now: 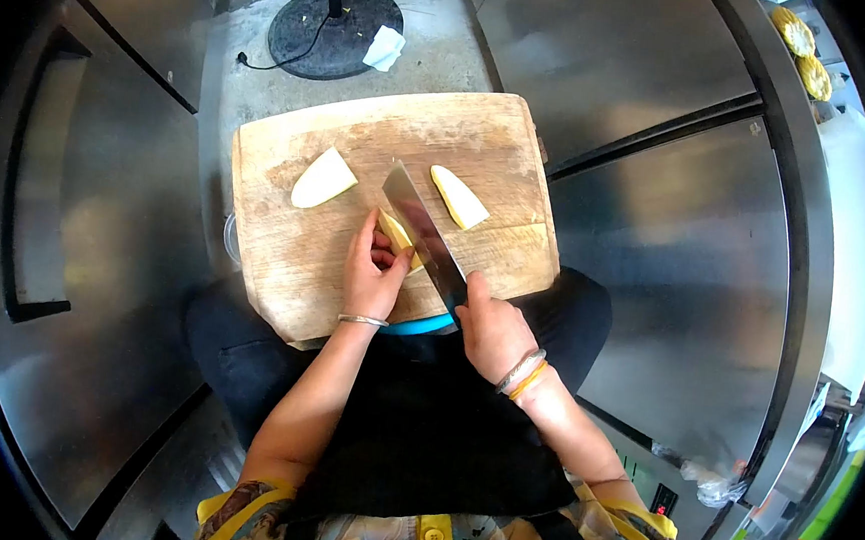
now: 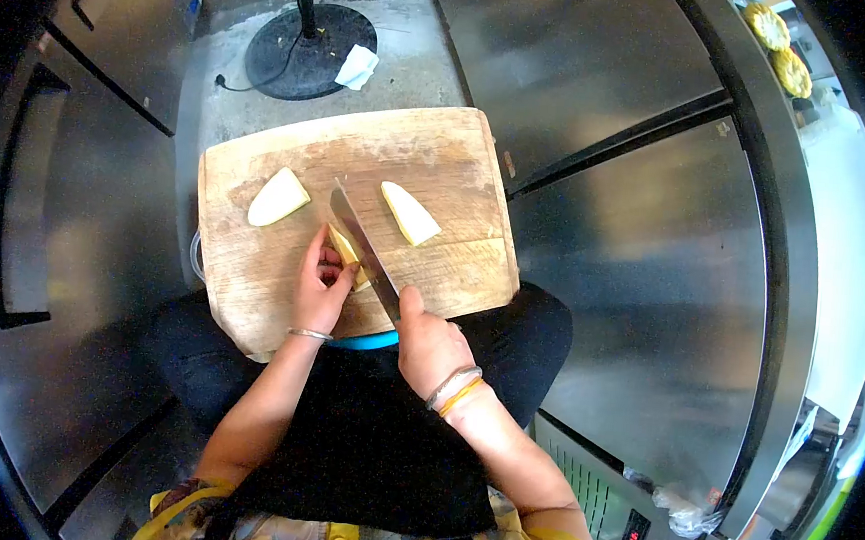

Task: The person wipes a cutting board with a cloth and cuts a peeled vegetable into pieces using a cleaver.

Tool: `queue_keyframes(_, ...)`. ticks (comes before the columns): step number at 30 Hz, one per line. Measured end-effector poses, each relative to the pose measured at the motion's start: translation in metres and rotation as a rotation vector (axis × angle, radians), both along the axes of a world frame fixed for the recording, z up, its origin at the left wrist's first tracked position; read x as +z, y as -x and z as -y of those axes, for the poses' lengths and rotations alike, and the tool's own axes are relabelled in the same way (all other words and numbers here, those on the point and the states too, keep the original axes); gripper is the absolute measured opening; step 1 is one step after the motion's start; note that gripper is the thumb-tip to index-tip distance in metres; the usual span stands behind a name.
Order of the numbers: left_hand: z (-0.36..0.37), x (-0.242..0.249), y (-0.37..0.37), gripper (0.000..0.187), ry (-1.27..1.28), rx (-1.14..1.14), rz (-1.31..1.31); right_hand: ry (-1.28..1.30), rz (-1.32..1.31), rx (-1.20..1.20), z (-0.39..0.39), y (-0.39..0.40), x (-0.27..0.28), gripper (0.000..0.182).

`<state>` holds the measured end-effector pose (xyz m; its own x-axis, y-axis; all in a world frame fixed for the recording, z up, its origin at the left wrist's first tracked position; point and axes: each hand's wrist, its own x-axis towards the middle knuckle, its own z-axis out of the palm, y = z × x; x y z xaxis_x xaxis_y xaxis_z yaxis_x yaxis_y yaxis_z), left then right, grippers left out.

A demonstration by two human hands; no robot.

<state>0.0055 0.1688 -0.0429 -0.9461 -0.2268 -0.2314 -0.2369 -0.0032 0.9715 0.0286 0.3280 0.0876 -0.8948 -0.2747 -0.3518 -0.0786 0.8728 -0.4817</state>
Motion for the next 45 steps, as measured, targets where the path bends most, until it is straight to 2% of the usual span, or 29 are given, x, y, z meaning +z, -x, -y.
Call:
queue_keyframes(28,0.003,0.01,0.0,0.073,0.072,-0.054,0.047,-0.007,0.142,0.071,0.001,0.024,0.002,0.036)
queue_keyframes(32,0.002,0.013,0.0,0.071,0.079,-0.036,0.051,-0.039,0.165,0.082,0.002,0.026,-0.009,0.036)
queue_keyframes(36,0.004,0.01,0.001,0.071,0.073,-0.03,0.026,-0.045,0.071,0.106,0.008,0.019,-0.03,0.039)
queue_keyframes(38,0.001,0.007,-0.001,0.07,0.013,-0.01,0.031,-0.036,0.018,0.005,0.011,0.005,-0.036,0.039)
queue_keyframes(42,0.007,-0.002,-0.004,0.066,-0.009,-0.019,-0.037,-0.02,-0.018,0.0,0.011,-0.003,-0.042,0.039)
queue_keyframes(45,0.012,0.001,-0.012,0.049,-0.273,0.088,-0.08,-0.002,-0.075,0.0,0.007,0.0,-0.035,0.039)
